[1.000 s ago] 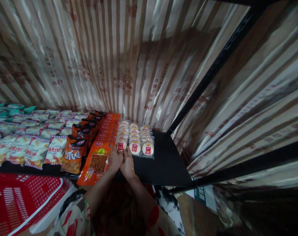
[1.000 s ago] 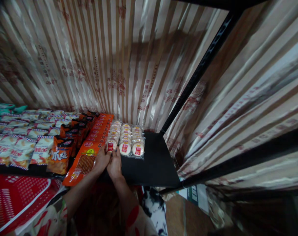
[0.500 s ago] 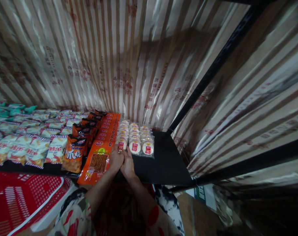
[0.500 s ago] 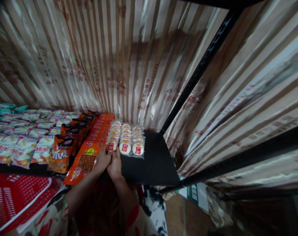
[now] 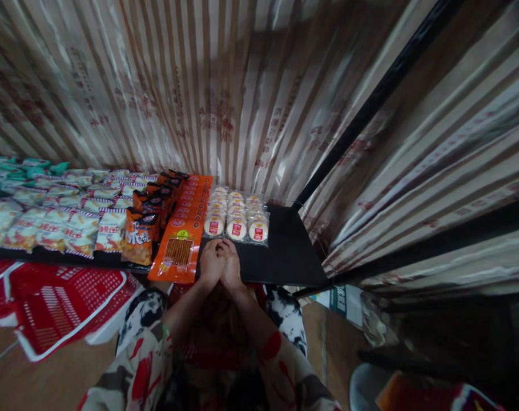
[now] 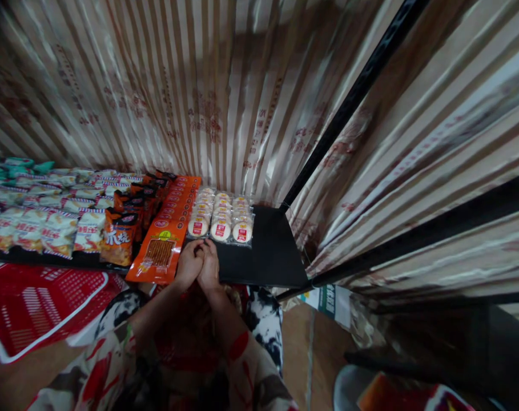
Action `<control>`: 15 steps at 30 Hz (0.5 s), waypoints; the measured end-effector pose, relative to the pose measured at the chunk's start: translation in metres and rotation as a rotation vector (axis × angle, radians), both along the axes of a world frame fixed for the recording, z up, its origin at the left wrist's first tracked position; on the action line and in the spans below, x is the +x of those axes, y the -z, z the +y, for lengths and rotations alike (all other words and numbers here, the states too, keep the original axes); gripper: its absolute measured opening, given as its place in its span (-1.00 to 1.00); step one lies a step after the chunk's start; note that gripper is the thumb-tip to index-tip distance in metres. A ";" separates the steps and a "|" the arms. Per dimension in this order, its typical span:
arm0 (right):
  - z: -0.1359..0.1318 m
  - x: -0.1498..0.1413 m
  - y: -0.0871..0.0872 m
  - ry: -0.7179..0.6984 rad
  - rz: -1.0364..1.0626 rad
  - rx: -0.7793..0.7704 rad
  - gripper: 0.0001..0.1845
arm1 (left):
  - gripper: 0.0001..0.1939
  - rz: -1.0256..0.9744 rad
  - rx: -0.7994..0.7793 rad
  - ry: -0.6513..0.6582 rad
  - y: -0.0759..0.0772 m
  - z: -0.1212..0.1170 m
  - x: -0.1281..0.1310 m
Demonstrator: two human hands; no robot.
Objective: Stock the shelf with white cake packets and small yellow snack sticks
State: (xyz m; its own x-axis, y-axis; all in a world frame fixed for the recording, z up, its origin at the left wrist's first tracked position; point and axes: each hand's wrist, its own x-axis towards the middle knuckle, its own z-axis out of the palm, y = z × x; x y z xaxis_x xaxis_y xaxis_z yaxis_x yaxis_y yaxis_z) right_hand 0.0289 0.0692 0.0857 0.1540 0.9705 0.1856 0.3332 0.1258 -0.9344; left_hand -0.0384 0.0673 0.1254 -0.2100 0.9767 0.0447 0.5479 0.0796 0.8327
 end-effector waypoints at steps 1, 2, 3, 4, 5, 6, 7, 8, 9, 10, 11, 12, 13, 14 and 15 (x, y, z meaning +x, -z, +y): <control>-0.004 0.001 0.000 0.007 0.002 -0.007 -0.65 | -0.62 0.012 -0.008 0.003 -0.001 -0.004 0.001; -0.007 0.002 0.000 0.010 0.005 -0.013 -0.67 | -0.62 0.020 -0.013 0.011 -0.001 -0.009 0.001; -0.011 0.002 0.000 0.014 0.019 -0.023 -0.69 | -0.63 0.025 -0.015 0.020 -0.001 -0.013 0.001; -0.015 0.002 -0.001 0.024 0.056 -0.037 -0.72 | -0.64 0.026 -0.014 0.032 0.000 -0.018 0.001; -0.019 0.002 -0.001 0.040 0.108 -0.057 -0.74 | -0.64 0.025 -0.009 0.039 0.001 -0.022 0.001; -0.023 0.002 -0.001 0.061 0.177 -0.086 -0.75 | -0.65 0.022 0.002 0.041 0.003 -0.027 0.001; -0.027 0.001 -0.001 0.081 0.255 -0.121 -0.75 | -0.65 0.017 0.013 0.038 0.005 -0.032 0.002; -0.032 0.000 -0.001 0.099 0.334 -0.157 -0.74 | -0.65 0.013 0.025 0.034 0.007 -0.037 0.002; -0.037 -0.001 0.000 0.109 0.403 -0.188 -0.72 | -0.65 0.009 0.037 0.029 0.009 -0.043 0.002; -0.042 -0.002 0.000 0.111 0.452 -0.209 -0.72 | -0.65 0.006 0.047 0.025 0.011 -0.049 0.003; -0.048 -0.002 0.001 0.108 0.477 -0.218 -0.72 | -0.65 0.004 0.056 0.022 0.012 -0.055 0.003; -0.054 -0.003 0.002 0.104 0.481 -0.219 -0.73 | -0.65 0.004 0.067 0.022 0.014 -0.062 0.003; -0.061 -0.003 0.003 0.099 0.469 -0.214 -0.75 | -0.65 0.007 0.078 0.025 0.015 -0.069 0.003; -0.068 -0.003 0.005 0.087 0.448 -0.208 -0.76 | -0.66 0.012 0.086 0.028 0.016 -0.076 0.003; -0.074 -0.002 0.006 0.068 0.428 -0.203 -0.77 | -0.66 0.020 0.089 0.030 0.018 -0.084 0.002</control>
